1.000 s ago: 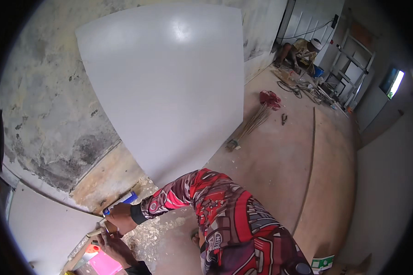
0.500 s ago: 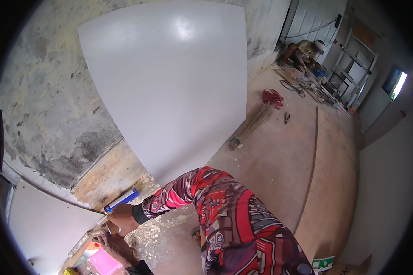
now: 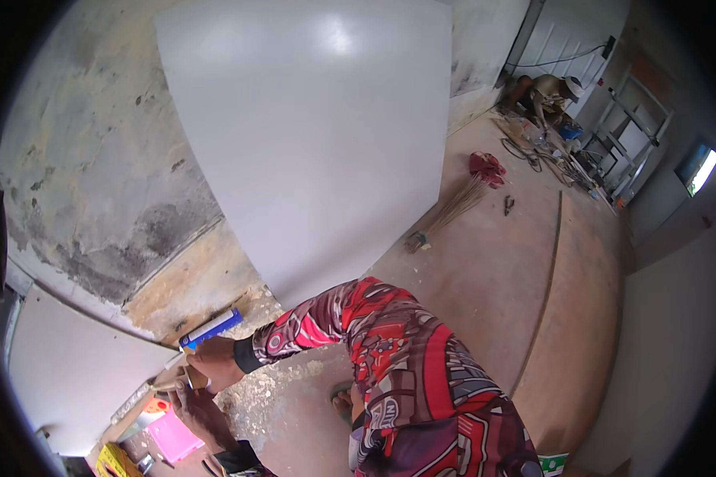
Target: The person removes an empty adhesive tube from a caulking gun, prepares and inserts a new tube into the gun, and applies adhesive to the wall.
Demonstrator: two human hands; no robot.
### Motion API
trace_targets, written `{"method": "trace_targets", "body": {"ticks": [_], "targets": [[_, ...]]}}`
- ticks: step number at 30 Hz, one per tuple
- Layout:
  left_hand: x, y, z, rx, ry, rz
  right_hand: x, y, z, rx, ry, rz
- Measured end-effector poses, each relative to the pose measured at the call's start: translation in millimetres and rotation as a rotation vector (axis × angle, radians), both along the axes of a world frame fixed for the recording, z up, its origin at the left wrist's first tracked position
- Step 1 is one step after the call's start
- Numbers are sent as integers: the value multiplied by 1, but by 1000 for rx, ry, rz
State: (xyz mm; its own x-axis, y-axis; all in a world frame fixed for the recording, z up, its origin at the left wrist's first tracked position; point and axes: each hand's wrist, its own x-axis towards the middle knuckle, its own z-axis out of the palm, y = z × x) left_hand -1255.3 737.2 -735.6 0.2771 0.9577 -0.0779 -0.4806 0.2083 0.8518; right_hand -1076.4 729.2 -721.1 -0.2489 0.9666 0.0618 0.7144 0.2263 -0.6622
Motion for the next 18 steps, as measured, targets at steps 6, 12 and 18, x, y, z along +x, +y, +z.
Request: {"method": "trace_targets", "body": {"ticks": [6, 12, 18], "targets": [[-11, 4, -1, -101, -85, -261, 1, 5, -3, 332, 503, 98], [8, 9, -14, -6, -209, 53, 2, 15, 17, -23, 46, 22], [-19, 36, -7, -47, -254, -119, -14, 38, 0, -28, 362, 193]]}}
